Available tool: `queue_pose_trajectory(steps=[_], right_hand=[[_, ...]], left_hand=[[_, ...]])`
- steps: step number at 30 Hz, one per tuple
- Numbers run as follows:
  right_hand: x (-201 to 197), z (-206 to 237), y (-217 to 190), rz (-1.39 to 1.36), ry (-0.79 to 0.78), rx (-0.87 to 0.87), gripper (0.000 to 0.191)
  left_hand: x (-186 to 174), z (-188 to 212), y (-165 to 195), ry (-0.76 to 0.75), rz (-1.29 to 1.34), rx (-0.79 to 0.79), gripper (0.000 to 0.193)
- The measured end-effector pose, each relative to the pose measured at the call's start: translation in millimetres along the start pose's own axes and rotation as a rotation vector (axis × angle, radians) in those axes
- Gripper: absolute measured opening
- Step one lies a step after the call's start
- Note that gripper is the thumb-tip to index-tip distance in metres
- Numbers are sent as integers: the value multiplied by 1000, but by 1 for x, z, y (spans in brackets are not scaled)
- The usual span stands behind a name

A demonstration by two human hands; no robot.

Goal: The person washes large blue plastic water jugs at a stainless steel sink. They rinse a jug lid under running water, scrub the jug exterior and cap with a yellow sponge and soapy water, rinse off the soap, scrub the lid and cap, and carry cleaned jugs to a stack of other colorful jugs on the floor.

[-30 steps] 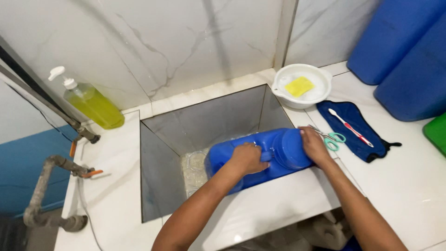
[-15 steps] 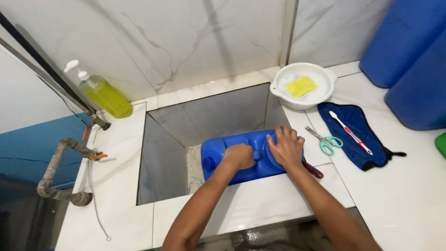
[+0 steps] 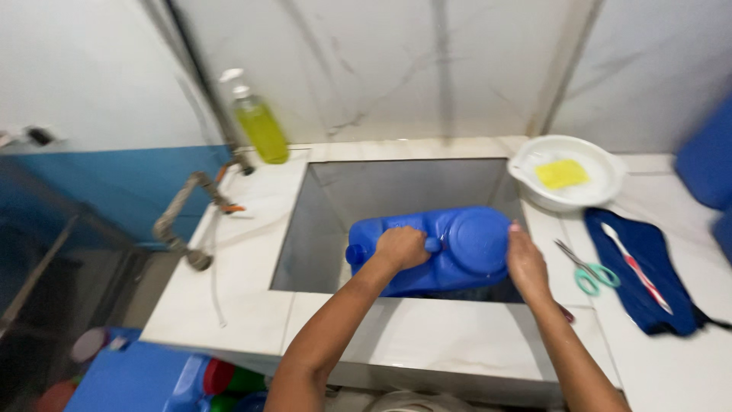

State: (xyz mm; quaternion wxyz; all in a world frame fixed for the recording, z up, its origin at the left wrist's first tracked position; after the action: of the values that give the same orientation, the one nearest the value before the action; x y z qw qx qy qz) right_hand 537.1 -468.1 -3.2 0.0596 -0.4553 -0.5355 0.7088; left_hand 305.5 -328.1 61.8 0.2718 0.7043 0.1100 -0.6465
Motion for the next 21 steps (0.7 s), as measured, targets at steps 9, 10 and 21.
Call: queue_pose_trajectory(steps=[9,10,21], right_hand=[[106,-1,-111,-682,-225,-286,42],[131,4,-126,-701,-271,-287,41],[407,216,-309,-626,-927,-520,40]], left_hand=[[-164,231,-130,809,690,-525,27],[-173,267,-138,892,815,-555,22],[-199,649,-34,1271,1786,155,20]])
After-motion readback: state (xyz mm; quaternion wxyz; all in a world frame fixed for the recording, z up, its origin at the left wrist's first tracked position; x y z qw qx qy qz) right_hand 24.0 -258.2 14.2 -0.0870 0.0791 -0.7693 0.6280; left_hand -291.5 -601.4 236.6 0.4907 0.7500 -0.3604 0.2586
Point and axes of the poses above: each hand's wrist, its own z-axis away from the middle knuckle, its own x-axis out of the palm, y = z × x, the point moved 7 cm from there along -z, towards the middle knuckle, and after that the axes turned 10 degrees about x, right-handed, at the moved point
